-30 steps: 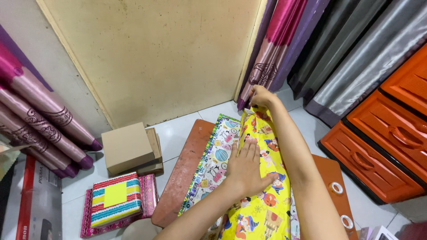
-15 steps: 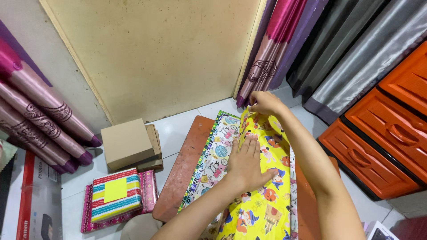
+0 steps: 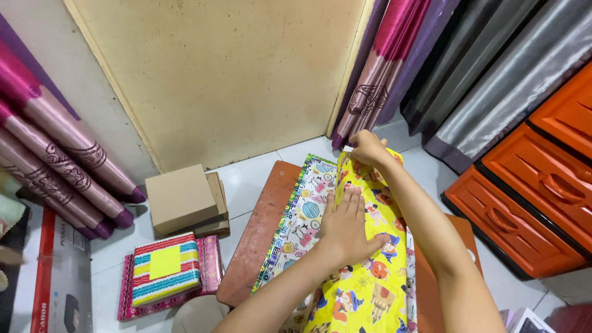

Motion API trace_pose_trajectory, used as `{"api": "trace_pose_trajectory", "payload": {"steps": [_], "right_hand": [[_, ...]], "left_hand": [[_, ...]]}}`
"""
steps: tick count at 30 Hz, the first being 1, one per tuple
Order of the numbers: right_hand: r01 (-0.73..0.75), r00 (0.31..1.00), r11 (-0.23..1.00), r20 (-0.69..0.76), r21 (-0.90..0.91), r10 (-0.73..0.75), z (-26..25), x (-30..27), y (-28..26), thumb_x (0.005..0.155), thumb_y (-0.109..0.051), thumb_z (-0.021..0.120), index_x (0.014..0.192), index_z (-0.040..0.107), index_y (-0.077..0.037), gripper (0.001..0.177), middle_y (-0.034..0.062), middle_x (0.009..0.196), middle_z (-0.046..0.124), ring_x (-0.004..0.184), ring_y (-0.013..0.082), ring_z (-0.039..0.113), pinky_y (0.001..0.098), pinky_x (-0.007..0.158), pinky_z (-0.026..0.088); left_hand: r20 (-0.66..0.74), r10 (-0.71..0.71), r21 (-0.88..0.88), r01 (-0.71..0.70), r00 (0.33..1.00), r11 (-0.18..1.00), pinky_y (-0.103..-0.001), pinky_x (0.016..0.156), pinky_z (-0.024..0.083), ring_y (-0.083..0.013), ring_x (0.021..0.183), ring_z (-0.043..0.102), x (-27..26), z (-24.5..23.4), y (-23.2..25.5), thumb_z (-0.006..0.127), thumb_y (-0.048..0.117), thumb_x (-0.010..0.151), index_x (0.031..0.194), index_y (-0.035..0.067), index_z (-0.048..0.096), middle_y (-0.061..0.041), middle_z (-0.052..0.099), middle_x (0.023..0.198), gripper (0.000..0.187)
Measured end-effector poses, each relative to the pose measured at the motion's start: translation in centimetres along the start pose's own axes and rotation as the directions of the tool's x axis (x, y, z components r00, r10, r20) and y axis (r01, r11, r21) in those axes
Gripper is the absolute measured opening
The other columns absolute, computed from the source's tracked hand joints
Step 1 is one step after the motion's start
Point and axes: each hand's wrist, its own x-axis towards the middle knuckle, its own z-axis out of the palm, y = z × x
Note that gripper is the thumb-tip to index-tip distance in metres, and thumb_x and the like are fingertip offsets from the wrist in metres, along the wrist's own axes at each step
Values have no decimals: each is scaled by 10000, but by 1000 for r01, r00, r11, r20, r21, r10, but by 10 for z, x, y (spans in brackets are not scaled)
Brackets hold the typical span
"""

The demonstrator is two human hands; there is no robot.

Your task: The person wraps a small stack of colorful notebooks with yellow wrapping paper and secures it with tape. Then the person wraps a larger cardboard box with the same wrapping paper, folding the edges and securing them with tape.

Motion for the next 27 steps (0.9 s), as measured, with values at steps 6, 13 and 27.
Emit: {"api": "trace_pose_trajectory", "payload": {"steps": [6,13,27], "right_hand": [[-41,998,998,-56,-44,38,0,2,2,809,-94,678,1238,731,-156,437,163,1162,742,1162,331,670,574,1038,329],[22,961,938,251,345,-115,-24,12,16,904,-149,630,1279,744,-169,392,90,1038,779,883,190,713,336,808,558],[42,942,995,335,-94,-8,-23,32,1,801,-200,669,1048,799,-168,282,26,1030,790,1086,239,692,692,1144,107]], "left_hand": [[-2,-3,-11,3,1000,1000,-581,1217,-27,-303,1568,28,-1,-1,0,348,782,885,1558,-68,206,-190,132,1679,1093],[-14,3,-27,-3,1000,1000,-586,1214,-42,-296,1567,27,0,4,0,345,777,889,1558,-75,203,-196,128,1679,1092],[-9,-5,-17,5,1000,1000,-583,1217,-57,-299,1571,26,2,4,0,347,780,886,1562,-64,197,-187,121,1683,1092]]}}
